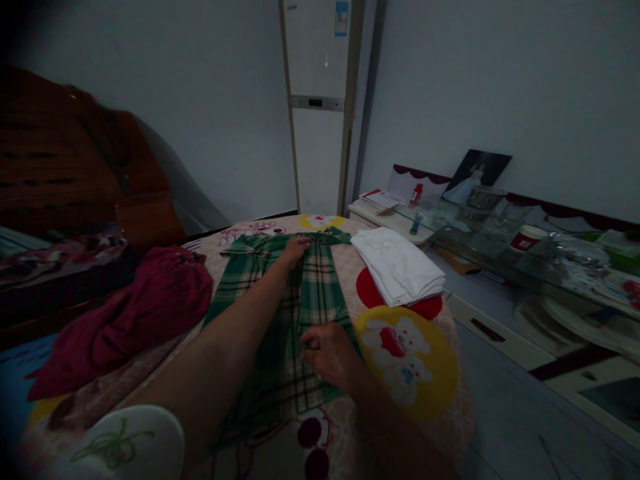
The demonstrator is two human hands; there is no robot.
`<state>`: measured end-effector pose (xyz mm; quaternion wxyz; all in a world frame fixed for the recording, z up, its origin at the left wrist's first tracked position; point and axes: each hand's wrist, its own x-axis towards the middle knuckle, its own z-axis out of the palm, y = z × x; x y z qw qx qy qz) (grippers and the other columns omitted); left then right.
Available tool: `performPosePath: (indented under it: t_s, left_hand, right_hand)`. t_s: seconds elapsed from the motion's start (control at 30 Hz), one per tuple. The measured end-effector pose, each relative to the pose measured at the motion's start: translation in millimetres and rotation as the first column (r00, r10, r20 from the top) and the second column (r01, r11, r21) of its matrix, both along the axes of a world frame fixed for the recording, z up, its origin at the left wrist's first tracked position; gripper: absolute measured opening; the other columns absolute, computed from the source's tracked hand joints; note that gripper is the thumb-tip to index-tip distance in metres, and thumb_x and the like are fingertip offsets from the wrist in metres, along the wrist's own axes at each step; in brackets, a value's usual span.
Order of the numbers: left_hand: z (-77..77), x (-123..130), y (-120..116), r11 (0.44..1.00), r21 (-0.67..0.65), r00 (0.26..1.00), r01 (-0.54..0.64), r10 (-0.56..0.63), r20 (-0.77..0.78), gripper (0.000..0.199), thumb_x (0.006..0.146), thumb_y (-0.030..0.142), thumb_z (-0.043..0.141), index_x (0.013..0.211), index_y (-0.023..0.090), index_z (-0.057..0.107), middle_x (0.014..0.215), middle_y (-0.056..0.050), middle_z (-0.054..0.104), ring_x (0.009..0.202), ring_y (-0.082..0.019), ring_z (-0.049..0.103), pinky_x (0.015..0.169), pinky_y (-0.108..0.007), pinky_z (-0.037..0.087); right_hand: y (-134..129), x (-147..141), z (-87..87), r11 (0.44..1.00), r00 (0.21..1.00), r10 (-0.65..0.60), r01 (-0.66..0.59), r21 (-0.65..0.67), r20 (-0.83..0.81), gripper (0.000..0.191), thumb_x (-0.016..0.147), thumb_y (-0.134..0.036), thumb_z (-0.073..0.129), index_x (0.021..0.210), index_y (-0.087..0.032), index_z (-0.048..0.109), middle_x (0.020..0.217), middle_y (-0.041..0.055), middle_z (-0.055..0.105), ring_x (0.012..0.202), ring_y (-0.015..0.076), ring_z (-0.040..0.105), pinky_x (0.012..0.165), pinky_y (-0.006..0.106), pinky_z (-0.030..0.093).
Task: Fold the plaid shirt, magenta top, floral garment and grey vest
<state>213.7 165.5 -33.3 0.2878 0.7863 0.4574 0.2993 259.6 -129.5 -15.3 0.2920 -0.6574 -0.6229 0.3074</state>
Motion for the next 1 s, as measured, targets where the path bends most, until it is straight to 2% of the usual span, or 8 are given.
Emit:
performPosePath:
  t_s: [0.17,0.4,0.53,0.6,0.67,0.77,0.87,1.0]
  left_hand:
    - [-13.8,-19.3,-1.4,0.995,-0.101,1.000,-0.017,0.018,0.005,0.052,0.080,0.007,0.058,0.132,0.013,0.058,0.115,-0.012,0.071,0.093,-0.018,0.070,0.083,-0.031,0.057]
    - [-2.3,-21.2,-6.0,0.999,-0.028,0.998,0.020,-0.022,-0.067,0.057,0.068,0.005,0.068,0.124,0.018,0.066,0.125,-0.007,0.067,0.116,-0.025,0.061,0.104,-0.035,0.046]
    - [9.0,-28.4,-16.6,0.999,0.037,0.993,0.035,-0.030,-0.115,0.063,0.064,0.003,0.069,0.124,0.020,0.065,0.131,-0.008,0.063,0.125,-0.029,0.054,0.112,-0.039,0.038]
    - [14.8,-35.1,-26.0,0.994,0.104,0.988,0.043,-0.027,-0.154,0.064,0.066,0.003,0.067,0.127,0.019,0.063,0.135,-0.009,0.059,0.128,-0.028,0.051,0.112,-0.037,0.037]
    - [20.3,-44.7,-38.5,0.980,0.184,0.974,0.073,-0.030,-0.226,0.060,0.068,0.006,0.067,0.127,0.017,0.062,0.135,-0.009,0.058,0.127,-0.027,0.051,0.111,-0.036,0.038]
    - [26.2,-64.7,-64.9,0.965,0.206,0.934,0.160,-0.080,-0.349,0.046,0.072,0.013,0.067,0.119,0.017,0.066,0.123,-0.009,0.066,0.119,-0.026,0.058,0.106,-0.036,0.042]
    - [26.2,-88.4,-101.7,0.958,0.092,0.887,0.271,-0.212,-0.410,0.031,0.076,0.018,0.065,0.107,0.017,0.070,0.101,-0.006,0.073,0.099,-0.024,0.067,0.093,-0.033,0.049]
    - [17.8,-111.7,-155.9,0.925,-0.039,0.867,0.377,-0.367,-0.338,0.016,0.077,0.019,0.065,0.092,0.018,0.070,0.082,-0.002,0.073,0.079,-0.019,0.069,0.075,-0.027,0.051]
  right_hand:
    - [0.2,-2.7,-0.5,0.998,0.998,0.062,-0.062,-0.009,0.029,0.027,0.066,-0.012,0.068,0.091,-0.015,0.078,0.073,0.0020,0.069,0.069,0.0151,0.059,0.065,0.024,0.043]
    - [-1.8,0.7,-7.2,0.995,0.995,0.090,-0.089,-0.039,0.035,0.030,0.063,-0.014,0.071,0.093,-0.017,0.078,0.072,0.0009,0.067,0.068,0.0148,0.059,0.061,0.023,0.041]
    - [-0.8,8.7,-8.2,0.961,0.966,0.171,-0.207,-0.183,-0.194,0.026,0.072,-0.038,0.072,0.086,-0.017,0.075,0.057,-0.0019,0.061,0.048,0.0113,0.052,0.048,0.022,0.037]
    - [2.9,17.4,-6.4,0.976,0.958,0.088,-0.138,-0.170,-0.275,0.033,0.079,-0.048,0.062,0.078,-0.016,0.071,0.050,-0.0030,0.055,0.040,0.0098,0.045,0.042,0.021,0.033]
    - [7.9,30.3,-4.8,0.998,0.976,-0.056,0.057,-0.003,-0.213,0.033,0.082,-0.045,0.056,0.071,-0.016,0.068,0.050,-0.0016,0.056,0.042,0.0105,0.047,0.044,0.022,0.034]
    - [14.1,54.7,-4.9,0.944,0.969,-0.245,0.242,0.223,-0.017,0.024,0.080,-0.035,0.056,0.068,-0.017,0.067,0.061,0.0033,0.064,0.058,0.0140,0.057,0.054,0.022,0.039]
    - [13.5,78.2,-5.1,0.944,0.933,-0.313,0.285,0.168,0.178,0.027,0.080,-0.033,0.055,0.060,-0.016,0.064,0.054,0.0034,0.062,0.057,0.0146,0.057,0.056,0.023,0.039]
    - [1.9,94.9,0.1,0.986,0.959,-0.149,0.162,-0.036,0.240,0.039,0.082,-0.038,0.056,0.049,-0.017,0.055,0.045,0.0015,0.056,0.046,0.0121,0.052,0.050,0.023,0.036]
